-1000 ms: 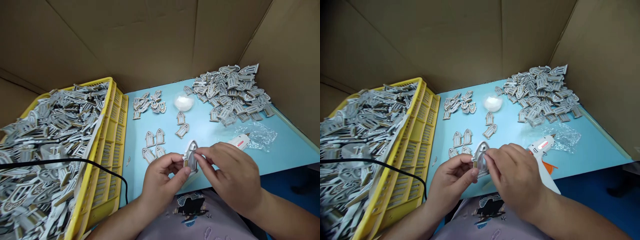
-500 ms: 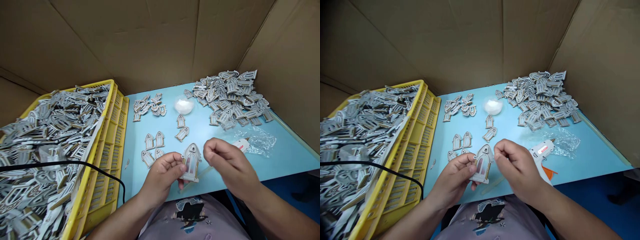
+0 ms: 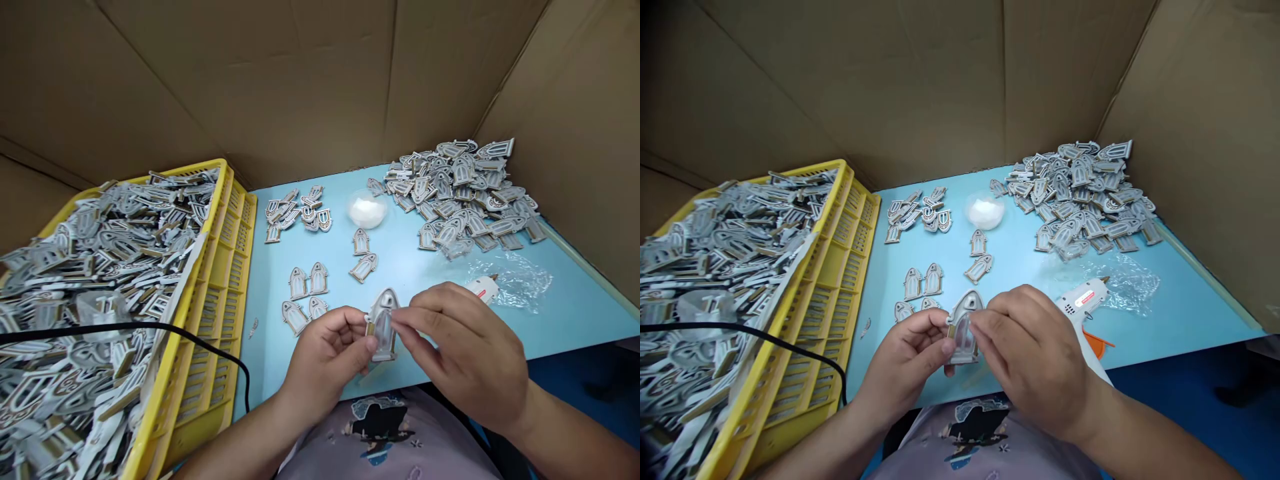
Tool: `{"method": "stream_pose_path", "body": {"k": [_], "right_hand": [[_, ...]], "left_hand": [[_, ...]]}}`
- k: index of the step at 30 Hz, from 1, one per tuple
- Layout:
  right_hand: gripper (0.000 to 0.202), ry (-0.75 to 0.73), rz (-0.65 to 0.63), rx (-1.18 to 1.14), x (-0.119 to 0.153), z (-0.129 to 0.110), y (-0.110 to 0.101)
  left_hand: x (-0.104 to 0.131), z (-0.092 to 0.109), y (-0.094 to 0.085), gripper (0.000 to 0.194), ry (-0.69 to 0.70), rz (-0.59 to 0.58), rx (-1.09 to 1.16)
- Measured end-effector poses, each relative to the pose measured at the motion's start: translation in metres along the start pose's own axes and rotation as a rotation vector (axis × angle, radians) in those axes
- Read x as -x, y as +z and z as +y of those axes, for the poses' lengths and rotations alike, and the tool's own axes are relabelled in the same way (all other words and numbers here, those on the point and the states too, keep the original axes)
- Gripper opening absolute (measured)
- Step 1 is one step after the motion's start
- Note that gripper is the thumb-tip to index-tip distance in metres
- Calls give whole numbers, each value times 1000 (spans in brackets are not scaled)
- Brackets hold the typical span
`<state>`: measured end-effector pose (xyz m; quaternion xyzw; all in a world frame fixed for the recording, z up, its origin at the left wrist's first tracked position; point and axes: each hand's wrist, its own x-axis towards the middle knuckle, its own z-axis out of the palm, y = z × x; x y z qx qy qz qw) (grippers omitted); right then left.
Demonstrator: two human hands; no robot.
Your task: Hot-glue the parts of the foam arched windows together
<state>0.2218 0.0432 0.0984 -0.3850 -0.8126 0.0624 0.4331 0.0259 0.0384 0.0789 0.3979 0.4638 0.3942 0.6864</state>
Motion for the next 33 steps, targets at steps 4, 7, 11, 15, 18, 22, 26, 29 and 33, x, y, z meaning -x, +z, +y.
{"method": "stream_pose_path", "body": {"k": [4, 7, 11, 15, 18, 22, 26, 29, 33], "right_hand": [[17, -78, 10, 45, 3, -1, 13], [15, -68, -6, 107, 4, 0, 20], [12, -10, 3, 52, 0, 2, 16], [11, 180, -1, -145, -7, 1, -1], [10, 164, -15, -153, -8, -2, -5], [18, -2, 1, -37, -1, -5, 6], [15, -20, 6, 58, 4, -4, 19], [15, 21, 32, 36, 3, -3, 25], [10, 172, 34, -211, 0, 3, 21]], "left_hand": [[3, 2, 1, 24, 93, -6, -138], [3, 0, -1, 19, 123, -1, -188], [2, -1, -4, 35, 29, -16, -102], [1, 0, -5, 49, -55, -19, 3], [1, 1, -5, 49, -44, -8, 23], [3, 1, -3, 45, -26, -9, 0], [6, 1, -1, 38, 41, -17, -69], [7, 2, -1, 36, 48, -21, -73], [8, 1, -2, 41, -54, -90, 78]]}}
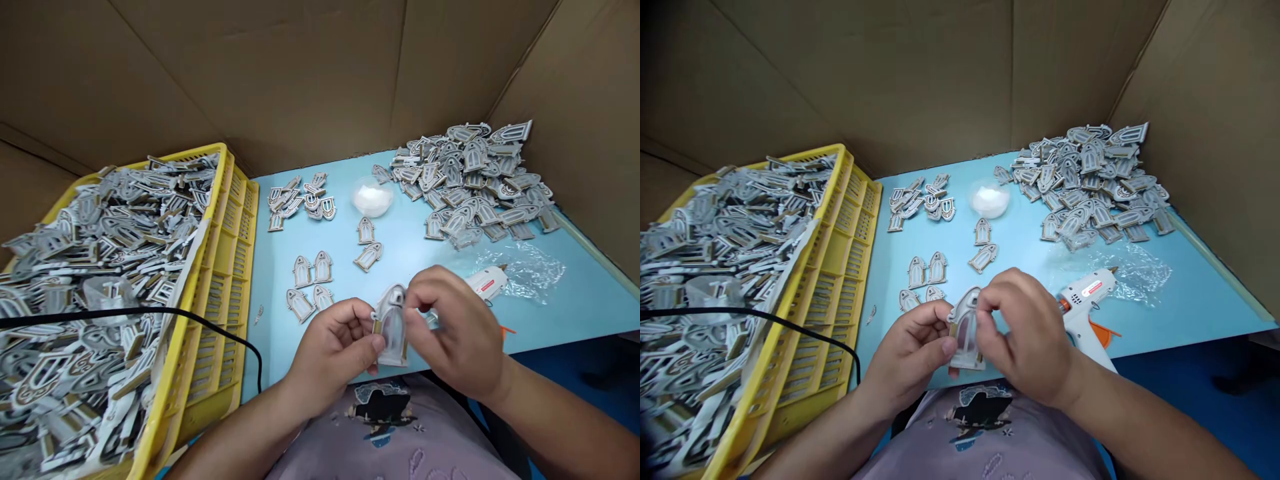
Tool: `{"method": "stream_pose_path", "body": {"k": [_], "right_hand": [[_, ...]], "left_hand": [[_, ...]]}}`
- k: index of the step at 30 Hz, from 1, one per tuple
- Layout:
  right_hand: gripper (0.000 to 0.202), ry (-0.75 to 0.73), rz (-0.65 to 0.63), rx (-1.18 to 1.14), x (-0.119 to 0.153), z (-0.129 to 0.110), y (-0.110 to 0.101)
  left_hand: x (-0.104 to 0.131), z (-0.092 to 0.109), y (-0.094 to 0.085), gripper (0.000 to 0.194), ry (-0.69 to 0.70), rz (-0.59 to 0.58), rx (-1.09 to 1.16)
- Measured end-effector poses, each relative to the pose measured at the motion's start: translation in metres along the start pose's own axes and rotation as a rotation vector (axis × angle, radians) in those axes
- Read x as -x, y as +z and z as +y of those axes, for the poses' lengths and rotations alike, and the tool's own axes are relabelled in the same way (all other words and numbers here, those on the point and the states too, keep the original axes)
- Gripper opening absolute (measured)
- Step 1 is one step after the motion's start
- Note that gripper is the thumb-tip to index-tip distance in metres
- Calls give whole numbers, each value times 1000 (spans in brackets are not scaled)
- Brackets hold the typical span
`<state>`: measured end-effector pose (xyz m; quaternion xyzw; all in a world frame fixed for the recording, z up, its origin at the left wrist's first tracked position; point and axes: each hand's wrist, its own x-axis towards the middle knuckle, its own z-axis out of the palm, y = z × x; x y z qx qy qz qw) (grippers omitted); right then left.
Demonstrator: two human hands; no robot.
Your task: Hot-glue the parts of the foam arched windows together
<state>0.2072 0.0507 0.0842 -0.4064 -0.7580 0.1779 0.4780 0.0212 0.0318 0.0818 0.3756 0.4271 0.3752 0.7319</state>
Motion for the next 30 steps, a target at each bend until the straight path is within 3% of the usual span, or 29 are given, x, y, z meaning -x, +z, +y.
{"method": "stream_pose_path", "body": {"k": [3, 7, 11, 13, 17, 19, 21, 25, 30], "right_hand": [[14, 201, 19, -251, -1, 6, -12], [14, 493, 144, -710, 3, 11, -25], [9, 524, 153, -720, 12, 10, -26], [4, 522, 24, -761, 15, 9, -24], [49, 515, -390, -853, 12, 8, -21], [33, 489, -552, -713, 9, 7, -24], [13, 428, -622, -533, 7, 7, -31], [20, 377, -501, -394, 21, 19, -58], [21, 656, -176, -237, 55, 50, -91]], "left_hand": [[1, -2, -2, 40, -30, -30, 94], [2, -3, -5, 37, -31, -36, 142], [2, -3, -4, 36, -43, -60, 184], [2, -3, -2, 35, -40, -61, 190], [3, -1, 2, 35, -43, -44, 187], [3, 2, 1, 38, -67, -40, 214], [0, 6, -4, 42, -74, -4, 229], [-23, 17, -26, 46, 67, 259, -49], [-84, 12, -44, 37, 51, 360, -391]]}}
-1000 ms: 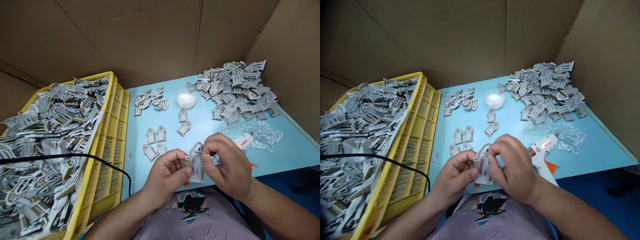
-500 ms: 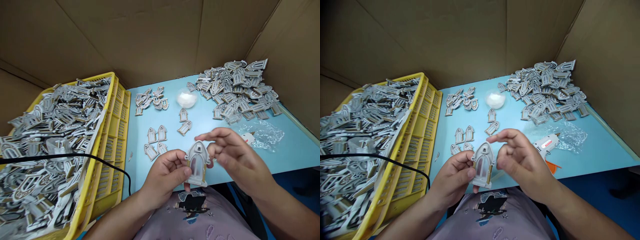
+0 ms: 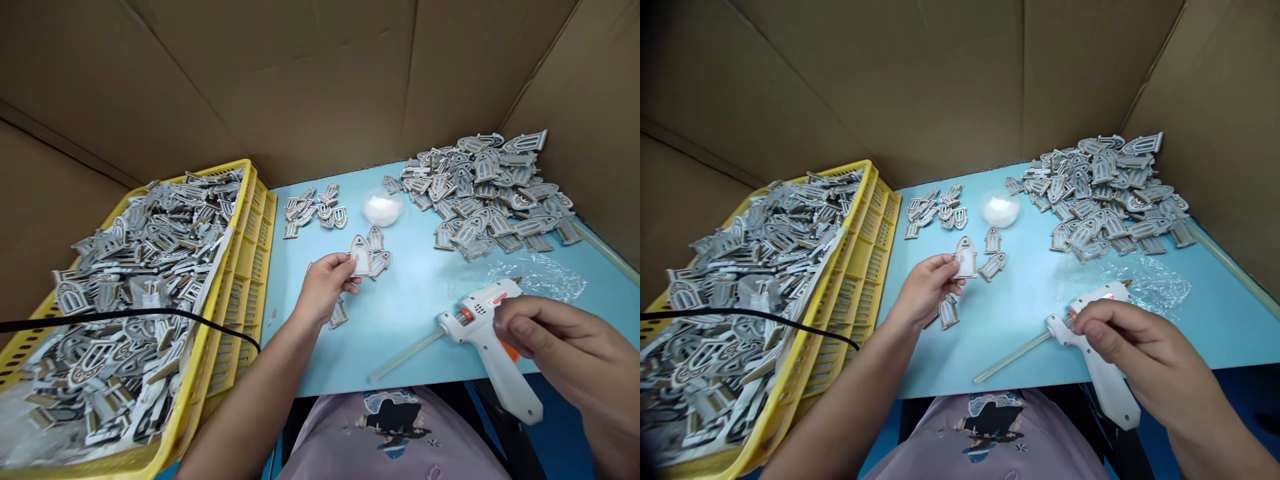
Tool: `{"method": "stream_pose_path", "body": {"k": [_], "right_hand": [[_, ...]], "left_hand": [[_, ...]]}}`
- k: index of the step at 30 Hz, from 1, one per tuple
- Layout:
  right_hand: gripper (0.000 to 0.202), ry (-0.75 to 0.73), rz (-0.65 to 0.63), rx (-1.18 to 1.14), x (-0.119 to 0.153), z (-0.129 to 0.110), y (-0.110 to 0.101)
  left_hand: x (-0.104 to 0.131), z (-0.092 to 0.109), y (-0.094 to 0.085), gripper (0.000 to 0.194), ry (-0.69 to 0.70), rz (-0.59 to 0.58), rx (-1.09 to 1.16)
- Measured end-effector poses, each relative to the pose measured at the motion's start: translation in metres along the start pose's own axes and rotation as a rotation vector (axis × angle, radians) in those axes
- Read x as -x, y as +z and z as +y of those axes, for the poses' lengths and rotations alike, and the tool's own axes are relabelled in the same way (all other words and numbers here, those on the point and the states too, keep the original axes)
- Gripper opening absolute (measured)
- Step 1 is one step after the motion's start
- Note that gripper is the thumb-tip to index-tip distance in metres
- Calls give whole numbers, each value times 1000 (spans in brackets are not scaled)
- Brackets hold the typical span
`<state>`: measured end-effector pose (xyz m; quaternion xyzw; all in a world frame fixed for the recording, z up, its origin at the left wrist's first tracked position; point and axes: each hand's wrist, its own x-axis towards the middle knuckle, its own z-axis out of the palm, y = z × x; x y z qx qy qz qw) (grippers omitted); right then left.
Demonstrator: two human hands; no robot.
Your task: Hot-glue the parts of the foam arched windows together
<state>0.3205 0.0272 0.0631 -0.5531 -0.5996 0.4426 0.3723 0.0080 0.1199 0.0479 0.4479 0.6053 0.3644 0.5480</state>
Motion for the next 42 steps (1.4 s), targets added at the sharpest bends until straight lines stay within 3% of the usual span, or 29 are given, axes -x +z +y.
{"method": "stream_pose_path", "body": {"k": [3, 6, 11, 16, 22, 27, 32, 39, 42], "right_hand": [[25, 79, 86, -1, 6, 15, -8], [22, 89, 93, 5, 12, 23, -11], [17, 70, 41, 19, 15, 35, -18], [23, 83, 5, -26, 9, 43, -23], [28, 195, 13, -83, 12, 65, -30], [31, 250, 54, -122, 15, 81, -34], [28, 220, 27, -129, 19, 81, -36], [29, 237, 28, -219, 25, 80, -42], [29, 249, 38, -291, 26, 81, -45]], "left_hand": [[-34, -7, 19, 30, -31, -7, -316], [-53, -10, 32, 31, -17, -41, -639], [-50, -12, 38, 35, 90, -4, -1034], [-40, -17, 50, 49, 201, 39, -1255], [-41, -23, 60, 35, 231, -6, -1376], [-71, -10, 57, 36, 190, 98, -1402], [-100, 3, 70, 39, 85, 147, -1408], [-91, -2, 82, 37, 85, -17, -1403], [-90, 6, 104, 36, 189, -80, -1377]]}}
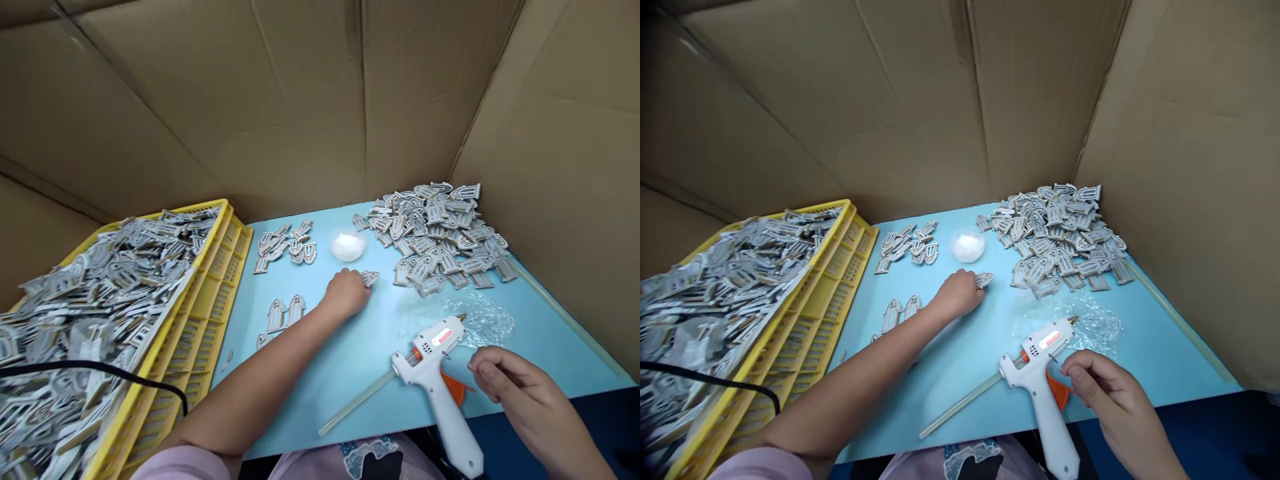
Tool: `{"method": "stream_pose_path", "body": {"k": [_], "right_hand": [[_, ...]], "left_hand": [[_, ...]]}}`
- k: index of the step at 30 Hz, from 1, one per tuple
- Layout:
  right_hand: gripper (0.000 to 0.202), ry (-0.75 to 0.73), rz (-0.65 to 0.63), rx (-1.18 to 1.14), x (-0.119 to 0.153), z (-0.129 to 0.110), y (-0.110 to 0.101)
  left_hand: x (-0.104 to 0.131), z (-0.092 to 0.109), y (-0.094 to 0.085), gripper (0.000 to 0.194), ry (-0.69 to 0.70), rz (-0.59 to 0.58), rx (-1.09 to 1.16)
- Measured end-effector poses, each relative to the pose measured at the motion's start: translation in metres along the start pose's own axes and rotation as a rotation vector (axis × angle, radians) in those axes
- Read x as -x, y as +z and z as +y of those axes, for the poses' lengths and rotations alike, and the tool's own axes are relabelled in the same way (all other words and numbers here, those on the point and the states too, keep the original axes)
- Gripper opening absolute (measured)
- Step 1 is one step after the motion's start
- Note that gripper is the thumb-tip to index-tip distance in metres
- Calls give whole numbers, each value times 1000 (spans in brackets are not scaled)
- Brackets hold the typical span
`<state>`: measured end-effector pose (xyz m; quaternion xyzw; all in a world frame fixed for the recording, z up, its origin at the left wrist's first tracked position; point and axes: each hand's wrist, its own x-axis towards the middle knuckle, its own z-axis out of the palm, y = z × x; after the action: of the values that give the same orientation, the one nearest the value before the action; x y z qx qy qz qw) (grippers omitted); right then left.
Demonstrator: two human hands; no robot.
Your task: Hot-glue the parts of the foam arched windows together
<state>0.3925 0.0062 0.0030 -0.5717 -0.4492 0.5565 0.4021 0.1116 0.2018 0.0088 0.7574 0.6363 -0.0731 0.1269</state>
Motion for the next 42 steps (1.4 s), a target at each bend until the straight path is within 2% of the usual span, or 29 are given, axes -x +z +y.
{"method": "stream_pose_path", "body": {"k": [2, 7, 10, 12, 14, 16, 18, 20, 22, 24, 26, 29, 32, 35, 39, 40, 42], "right_hand": [[29, 4, 11, -19, 3, -2, 0], [29, -20, 66, -131, 11, -9, 4], [30, -50, 124, -270, 8, -20, 3], [48, -71, 128, -368, 2, -34, 1], [66, -76, 81, -474, -3, -51, -1], [73, -77, -11, -590, -7, -67, 0], [76, -99, -109, -651, -8, -80, 4], [77, -134, -190, -650, -8, -88, 10], [76, -165, -256, -632, -8, -90, 18], [74, -188, -294, -594, -7, -90, 25], [73, -206, -319, -533, -4, -88, 33], [76, -232, -340, -396, 6, -86, 43], [79, -289, -335, -239, 22, -86, 51], [76, -458, -279, 54, 38, -84, 56], [62, -657, -51, 443, 54, -66, 76], [65, -692, 6, 509, 56, -60, 86], [84, -770, 115, 671, 60, -47, 108]], "left_hand": [[-14, 27, -7, 37, 80, 54, 30], [-69, 99, -29, 38, 215, 165, 162], [-85, 117, -34, 40, 247, 184, 292], [-82, 119, -36, 45, 253, 193, 403], [-68, 117, -40, 56, 253, 199, 542], [-45, 113, -47, 62, 275, 170, 709], [-16, 108, -52, 57, 345, 66, 893], [18, 103, -50, 51, 445, -116, 1074], [50, 98, -42, 56, 522, -319, 1218], [75, 93, -30, 55, 549, -467, 1324], [92, 90, -17, 49, 527, -525, 1420], [105, 85, -3, 37, 450, -514, 1541], [116, 81, 5, 32, 394, -506, 1613], [131, 81, 9, 34, 351, -480, 1735], [160, 88, 1, 43, 310, -434, 1969], [167, 90, -3, 49, 316, -450, 2015], [180, 90, -13, 65, 352, -532, 2123]]}}
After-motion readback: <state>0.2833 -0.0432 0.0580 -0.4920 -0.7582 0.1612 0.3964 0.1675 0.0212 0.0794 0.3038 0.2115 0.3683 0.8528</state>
